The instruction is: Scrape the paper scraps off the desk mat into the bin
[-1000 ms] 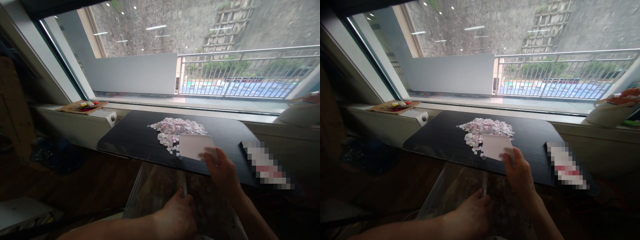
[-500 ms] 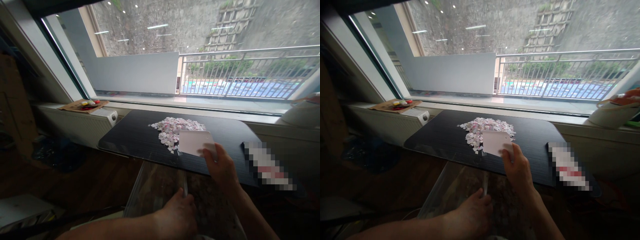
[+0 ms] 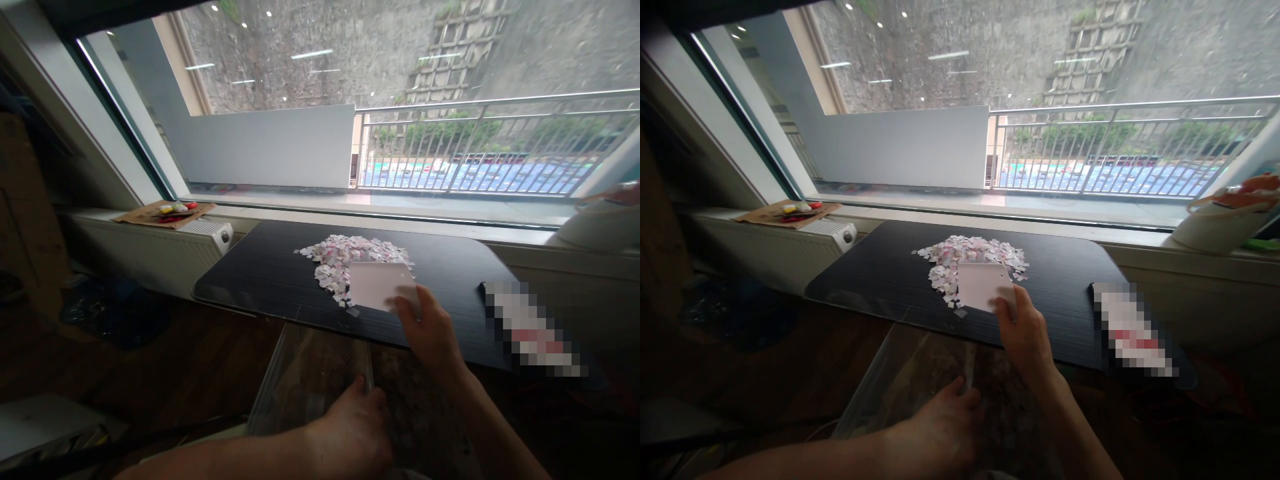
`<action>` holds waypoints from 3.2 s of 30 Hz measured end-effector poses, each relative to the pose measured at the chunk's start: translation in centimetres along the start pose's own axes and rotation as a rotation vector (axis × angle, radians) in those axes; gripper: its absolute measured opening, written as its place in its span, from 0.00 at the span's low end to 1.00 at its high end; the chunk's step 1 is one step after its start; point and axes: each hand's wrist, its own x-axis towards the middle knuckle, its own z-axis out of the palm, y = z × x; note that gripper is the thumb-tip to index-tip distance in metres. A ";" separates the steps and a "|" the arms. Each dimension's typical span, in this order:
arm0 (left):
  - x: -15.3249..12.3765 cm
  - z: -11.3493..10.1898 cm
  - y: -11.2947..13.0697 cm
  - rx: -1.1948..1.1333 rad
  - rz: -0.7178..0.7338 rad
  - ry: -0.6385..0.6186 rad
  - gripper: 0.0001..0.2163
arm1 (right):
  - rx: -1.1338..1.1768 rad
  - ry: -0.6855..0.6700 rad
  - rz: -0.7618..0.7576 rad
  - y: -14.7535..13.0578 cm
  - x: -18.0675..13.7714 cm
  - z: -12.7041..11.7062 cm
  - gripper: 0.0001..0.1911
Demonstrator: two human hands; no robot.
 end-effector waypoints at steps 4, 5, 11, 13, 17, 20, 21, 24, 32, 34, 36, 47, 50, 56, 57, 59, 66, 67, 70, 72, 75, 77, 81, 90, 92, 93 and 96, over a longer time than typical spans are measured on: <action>-0.3 -0.1 -0.1 0.008 0.012 0.021 0.06 | 0.000 0.038 0.003 0.5 -0.1 0.0 0.14; -0.3 -0.2 -0.1 0.011 0.011 0.028 0.06 | 0.008 0.032 -0.006 0.6 -0.3 -0.1 0.14; -0.2 0.0 0.0 0.014 0.011 0.067 0.06 | 0.105 -0.028 -0.045 0.9 -0.3 0.1 0.13; -0.2 -0.1 -0.1 0.007 0.007 0.062 0.06 | 0.081 -0.058 -0.053 1.0 -0.2 0.1 0.12; -0.2 -0.8 0.0 0.010 -0.011 -0.006 0.05 | -0.036 -0.073 -0.043 0.8 -0.4 -1.4 0.12; 0.0 -1.2 0.2 0.016 -0.016 -0.009 0.04 | -0.095 -0.051 -0.041 0.7 -0.7 -2.6 0.11; 0.0 -1.3 0.2 0.017 -0.019 -0.011 0.04 | -0.088 -0.040 -0.041 0.7 -0.7 -2.8 0.11; 0.0 -1.2 0.1 0.020 -0.022 -0.007 0.05 | -0.045 -0.003 -0.024 1.2 -0.7 -2.5 0.12; -0.6 -1.0 0.0 0.009 -0.006 0.017 0.04 | 0.009 -0.039 0.065 1.1 -1.4 -2.4 0.12; -0.7 -1.1 0.0 0.009 -0.009 0.030 0.04 | 0.022 -0.011 0.084 0.9 -1.4 -2.5 0.12; -0.7 -1.1 0.0 0.004 -0.010 0.047 0.04 | 0.026 -0.020 0.067 1.0 -1.2 -2.4 0.12; -0.7 -2.3 0.0 -0.016 -0.016 -0.044 0.04 | 0.010 -0.037 0.058 2.1 -1.3 -2.3 0.13; -0.6 -2.1 0.0 -0.010 -0.016 -0.073 0.04 | 0.023 -0.074 0.040 1.9 -1.9 -2.6 0.11; -0.4 -1.4 0.2 0.016 -0.023 -0.031 0.04 | 0.053 -0.093 0.014 1.4 -2.4 -3.2 0.10; -0.4 -1.4 0.2 0.017 -0.023 -0.029 0.05 | 0.055 -0.078 0.020 1.3 -2.3 -3.4 0.10; -0.3 -1.4 0.1 0.012 -0.019 -0.023 0.05 | 0.056 -0.014 0.050 1.3 -1.9 -3.5 0.12; -1.0 -1.6 -0.5 -0.019 -0.005 0.008 0.06 | 0.039 0.035 0.075 1.5 -0.5 -2.0 0.14; -1.1 -1.7 -0.6 -0.024 -0.006 0.007 0.05 | 0.028 0.019 0.071 1.5 -0.5 -1.9 0.14; -1.8 -1.8 -0.8 -0.035 -0.012 -0.008 0.05 | -0.067 -0.020 0.081 1.1 -0.8 -2.1 0.14; -2.3 -1.9 -1.0 -0.044 -0.025 0.010 0.04 | -0.135 -0.020 0.102 0.6 -1.1 -3.0 0.14; -2.9 -2.3 -1.3 -0.064 -0.083 0.016 0.03 | -0.160 -0.033 0.134 0.0 -1.6 -4.9 0.14; -3.1 -2.5 -1.5 -0.080 -0.124 -0.014 0.03 | -0.157 -0.037 0.157 -0.3 -2.0 -6.2 0.14; -2.8 -2.5 -1.5 -0.083 -0.135 -0.042 0.04 | -0.188 0.028 0.166 -0.5 -2.4 -7.4 0.14; -3.2 -2.4 -1.6 -0.092 -0.129 0.006 0.07 | 0.126 -0.083 0.254 3.9 -0.3 -5.3 0.14; -3.5 -2.6 -1.8 -0.101 -0.141 0.017 0.07 | 0.216 -0.116 0.315 5.1 -0.2 -5.2 0.15; -3.6 -2.6 -1.8 -0.103 -0.147 0.016 0.07 | 0.257 -0.134 0.336 5.5 -0.2 -5.2 0.16; -3.6 -2.8 -1.8 -0.106 -0.165 -0.003 0.07 | 0.333 -0.174 0.361 6.0 -0.3 -5.1 0.17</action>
